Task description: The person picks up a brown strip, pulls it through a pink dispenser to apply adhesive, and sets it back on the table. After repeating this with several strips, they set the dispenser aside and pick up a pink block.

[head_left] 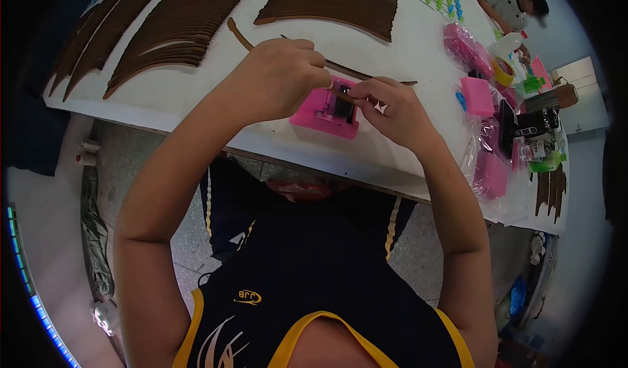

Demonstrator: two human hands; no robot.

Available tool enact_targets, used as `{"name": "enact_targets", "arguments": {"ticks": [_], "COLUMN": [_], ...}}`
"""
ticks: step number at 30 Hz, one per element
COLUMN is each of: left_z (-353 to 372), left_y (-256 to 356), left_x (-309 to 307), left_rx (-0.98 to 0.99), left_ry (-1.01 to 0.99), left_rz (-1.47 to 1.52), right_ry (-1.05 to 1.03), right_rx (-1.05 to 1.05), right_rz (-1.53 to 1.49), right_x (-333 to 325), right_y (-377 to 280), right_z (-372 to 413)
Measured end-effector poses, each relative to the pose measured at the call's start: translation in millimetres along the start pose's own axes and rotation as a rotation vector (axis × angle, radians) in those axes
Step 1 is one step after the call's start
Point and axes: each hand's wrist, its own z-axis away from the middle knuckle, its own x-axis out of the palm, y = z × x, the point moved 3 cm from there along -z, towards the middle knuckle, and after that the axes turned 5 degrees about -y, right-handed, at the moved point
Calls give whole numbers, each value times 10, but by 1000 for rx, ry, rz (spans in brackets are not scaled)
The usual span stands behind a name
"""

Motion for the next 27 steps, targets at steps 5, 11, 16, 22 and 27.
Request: {"name": "enact_targets", "arguments": {"ticks": [5, 11, 16, 22, 27], "left_z": [60, 46, 42, 30, 22], "left_y": [51, 86, 63, 63, 77], "left_x": [190, 339, 321, 323, 368], "left_rx": [-5, 17, 32, 19, 6], "left_ry": [72, 116, 112, 102, 101], "left_rz": [64, 117, 126, 115, 175], "right_ry": [-14, -6, 17, 27, 31], "right_rx": [-14, 4, -4, -24, -13], "right_rz": [56, 90, 74, 105, 113], "right_x": [-59, -91, -64, -69, -112], "right_y": [15, 36, 40, 31, 43], "right_z": [84, 180, 174, 187, 256]}}
